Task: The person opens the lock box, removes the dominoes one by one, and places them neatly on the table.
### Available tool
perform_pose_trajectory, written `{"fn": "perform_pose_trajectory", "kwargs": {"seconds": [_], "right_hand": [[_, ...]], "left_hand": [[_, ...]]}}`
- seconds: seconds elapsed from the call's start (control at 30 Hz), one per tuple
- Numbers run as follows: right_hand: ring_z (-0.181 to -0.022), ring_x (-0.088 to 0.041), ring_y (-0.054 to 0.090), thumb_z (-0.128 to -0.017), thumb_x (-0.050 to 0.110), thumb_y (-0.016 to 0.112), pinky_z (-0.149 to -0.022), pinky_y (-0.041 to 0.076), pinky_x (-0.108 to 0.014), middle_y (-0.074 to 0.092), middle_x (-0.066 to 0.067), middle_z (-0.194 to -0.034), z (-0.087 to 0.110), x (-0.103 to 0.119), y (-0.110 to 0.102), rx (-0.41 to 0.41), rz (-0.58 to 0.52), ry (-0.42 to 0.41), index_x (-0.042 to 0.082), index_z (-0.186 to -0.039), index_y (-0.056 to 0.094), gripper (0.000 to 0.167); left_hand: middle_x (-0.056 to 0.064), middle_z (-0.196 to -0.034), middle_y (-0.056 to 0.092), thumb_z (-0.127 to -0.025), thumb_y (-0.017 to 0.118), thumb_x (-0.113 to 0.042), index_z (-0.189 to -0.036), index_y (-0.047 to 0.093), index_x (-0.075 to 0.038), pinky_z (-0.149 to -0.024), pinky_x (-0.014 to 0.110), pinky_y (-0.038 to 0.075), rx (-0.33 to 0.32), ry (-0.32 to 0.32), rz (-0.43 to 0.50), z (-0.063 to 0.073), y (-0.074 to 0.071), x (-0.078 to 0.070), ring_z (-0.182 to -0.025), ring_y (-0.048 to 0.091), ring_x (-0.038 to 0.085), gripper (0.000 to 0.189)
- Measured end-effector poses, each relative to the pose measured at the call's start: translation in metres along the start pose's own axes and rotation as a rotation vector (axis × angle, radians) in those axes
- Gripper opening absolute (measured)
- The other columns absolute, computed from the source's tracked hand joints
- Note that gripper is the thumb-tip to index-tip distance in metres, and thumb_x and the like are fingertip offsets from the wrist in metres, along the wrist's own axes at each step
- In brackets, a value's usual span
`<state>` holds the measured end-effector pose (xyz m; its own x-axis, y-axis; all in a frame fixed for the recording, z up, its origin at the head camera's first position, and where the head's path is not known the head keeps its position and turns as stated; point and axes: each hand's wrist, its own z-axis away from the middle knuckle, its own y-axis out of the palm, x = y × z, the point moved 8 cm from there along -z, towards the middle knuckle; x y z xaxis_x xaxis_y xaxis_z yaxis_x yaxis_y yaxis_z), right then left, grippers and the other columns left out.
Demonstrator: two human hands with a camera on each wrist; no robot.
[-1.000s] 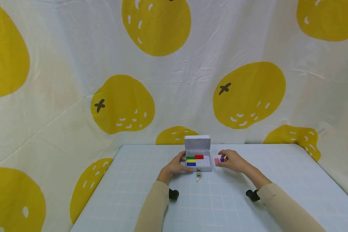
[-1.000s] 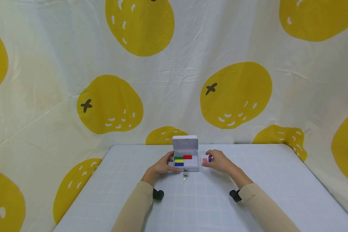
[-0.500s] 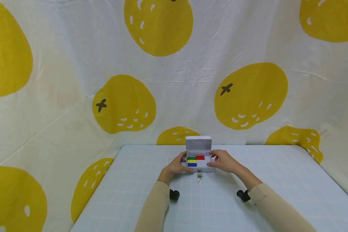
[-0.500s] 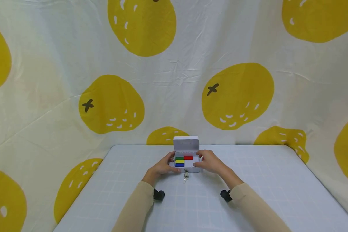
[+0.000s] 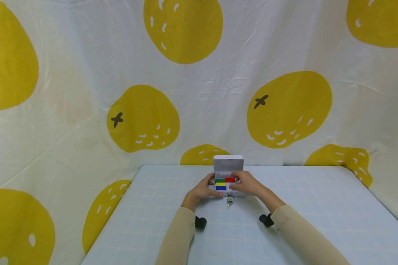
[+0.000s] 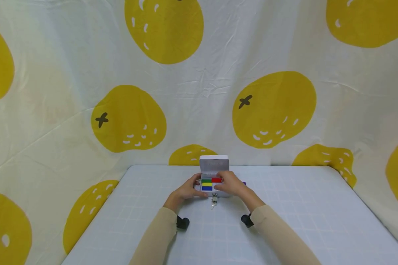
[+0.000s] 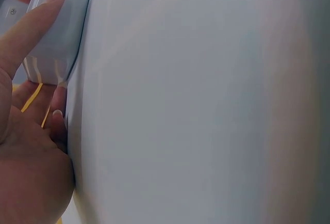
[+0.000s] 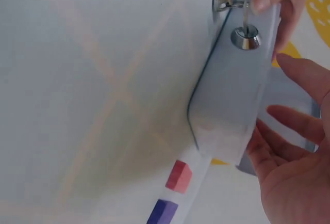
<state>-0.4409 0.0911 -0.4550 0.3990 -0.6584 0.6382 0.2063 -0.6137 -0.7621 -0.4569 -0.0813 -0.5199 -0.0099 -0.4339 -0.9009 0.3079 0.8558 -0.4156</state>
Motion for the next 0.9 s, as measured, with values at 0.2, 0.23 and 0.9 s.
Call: {"fn": "perform_pose_trajectory", "kwargs": {"seconds": [0.2,0.23,0.9], "right_hand": [[-0.108,-0.033,0.063,-0.089,0.010,0.079,-0.102,0.050,-0.051,0.068,-0.018,-0.123,-0.010,-0.004,0.012,0.007,0.031,0.010,-0.003,-0.128,0.065,0.043],[-0.107,-0.032,0.063,-0.089,0.010,0.079,-0.102,0.050,-0.051,0.069,-0.017,-0.122,-0.012,-0.005,0.014,0.010,0.041,0.012,-0.002,-0.128,0.065,0.043],[-0.106,-0.029,0.064,-0.092,0.008,0.076,-0.104,0.050,-0.050,0.069,-0.016,-0.121,-0.022,0.000,0.023,0.032,0.155,0.026,-0.001,-0.128,0.066,0.039]], "left_hand": [[0.000,-0.138,0.053,-0.077,0.092,-0.027,-0.153,0.043,-0.032,-0.111,0.053,0.040,0.005,0.011,0.003,0.002,0.001,0.000,-0.121,0.047,0.026,0.091],[0.000,-0.138,0.053,-0.077,0.092,-0.026,-0.153,0.043,-0.031,-0.111,0.053,0.039,0.007,0.012,0.003,0.002,0.001,-0.001,-0.121,0.047,0.027,0.092],[-0.003,-0.135,0.053,-0.076,0.093,-0.024,-0.151,0.045,-0.031,-0.108,0.051,0.040,0.004,0.024,-0.013,-0.003,0.000,0.000,-0.119,0.046,0.025,0.090]]}}
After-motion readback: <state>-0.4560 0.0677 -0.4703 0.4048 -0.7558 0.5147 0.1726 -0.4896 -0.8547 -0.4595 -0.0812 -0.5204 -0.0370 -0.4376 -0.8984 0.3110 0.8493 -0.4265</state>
